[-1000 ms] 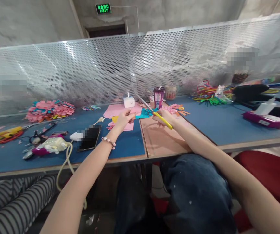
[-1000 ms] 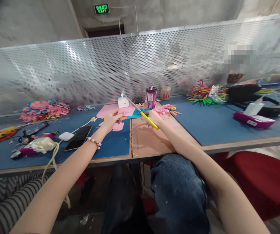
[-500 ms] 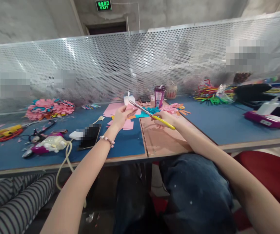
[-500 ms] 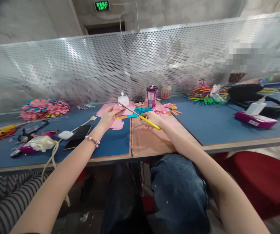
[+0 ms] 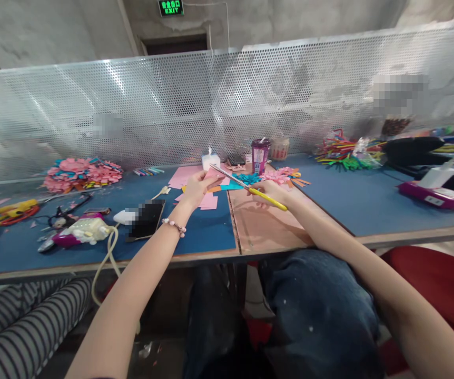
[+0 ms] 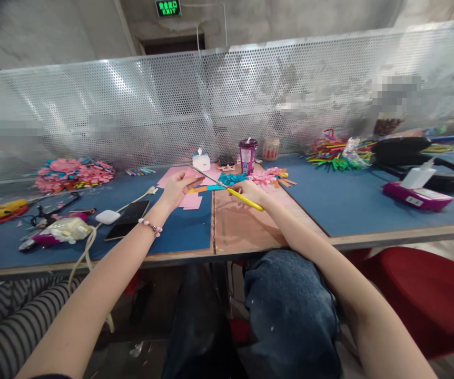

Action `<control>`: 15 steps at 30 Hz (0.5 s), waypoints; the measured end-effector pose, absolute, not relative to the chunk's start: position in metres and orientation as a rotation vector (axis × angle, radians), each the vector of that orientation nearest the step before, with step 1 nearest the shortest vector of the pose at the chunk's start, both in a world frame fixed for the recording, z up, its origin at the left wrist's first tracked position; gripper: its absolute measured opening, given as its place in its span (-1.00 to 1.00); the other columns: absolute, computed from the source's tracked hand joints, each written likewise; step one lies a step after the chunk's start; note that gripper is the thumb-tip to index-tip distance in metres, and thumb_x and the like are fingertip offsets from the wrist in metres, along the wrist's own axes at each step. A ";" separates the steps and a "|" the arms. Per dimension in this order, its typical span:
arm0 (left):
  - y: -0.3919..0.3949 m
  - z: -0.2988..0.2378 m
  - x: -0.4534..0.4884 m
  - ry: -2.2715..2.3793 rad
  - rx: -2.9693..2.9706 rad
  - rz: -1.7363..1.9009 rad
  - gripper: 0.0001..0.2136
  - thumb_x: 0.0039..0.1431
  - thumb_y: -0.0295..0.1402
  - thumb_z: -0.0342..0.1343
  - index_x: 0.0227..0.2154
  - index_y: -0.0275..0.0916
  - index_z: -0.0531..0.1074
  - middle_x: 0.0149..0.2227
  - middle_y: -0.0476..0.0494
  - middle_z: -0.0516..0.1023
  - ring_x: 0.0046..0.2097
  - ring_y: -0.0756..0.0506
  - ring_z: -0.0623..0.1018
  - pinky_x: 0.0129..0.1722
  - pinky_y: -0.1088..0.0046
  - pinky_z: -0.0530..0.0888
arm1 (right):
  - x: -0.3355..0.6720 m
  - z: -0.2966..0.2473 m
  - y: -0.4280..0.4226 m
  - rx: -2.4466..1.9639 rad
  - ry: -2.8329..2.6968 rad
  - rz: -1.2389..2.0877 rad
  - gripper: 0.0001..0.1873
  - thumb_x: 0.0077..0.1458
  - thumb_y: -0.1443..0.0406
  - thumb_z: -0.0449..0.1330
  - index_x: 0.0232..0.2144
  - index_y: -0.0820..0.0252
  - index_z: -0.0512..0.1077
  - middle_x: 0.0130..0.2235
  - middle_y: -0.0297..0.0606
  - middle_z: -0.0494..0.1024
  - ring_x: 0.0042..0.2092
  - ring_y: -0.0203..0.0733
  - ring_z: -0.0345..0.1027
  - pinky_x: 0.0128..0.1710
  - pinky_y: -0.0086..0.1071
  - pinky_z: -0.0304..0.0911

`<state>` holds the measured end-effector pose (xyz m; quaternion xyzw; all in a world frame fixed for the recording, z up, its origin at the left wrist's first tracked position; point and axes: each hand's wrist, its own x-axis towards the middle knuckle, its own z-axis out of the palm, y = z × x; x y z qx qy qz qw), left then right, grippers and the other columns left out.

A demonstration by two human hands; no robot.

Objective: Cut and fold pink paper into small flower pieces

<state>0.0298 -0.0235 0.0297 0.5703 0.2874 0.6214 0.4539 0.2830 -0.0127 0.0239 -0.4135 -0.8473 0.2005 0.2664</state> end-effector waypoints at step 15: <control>-0.031 0.019 0.036 0.799 1.507 1.300 -0.74 0.02 -0.39 0.26 -0.24 -0.31 0.35 -0.26 -0.29 0.61 -0.21 -0.15 0.63 -0.06 0.17 0.52 | 0.265 0.047 -0.050 -0.986 -1.973 0.589 -0.80 0.04 0.20 0.13 -0.52 0.20 0.39 -0.42 -0.23 0.49 -0.37 -0.23 0.31 -0.36 -0.41 0.28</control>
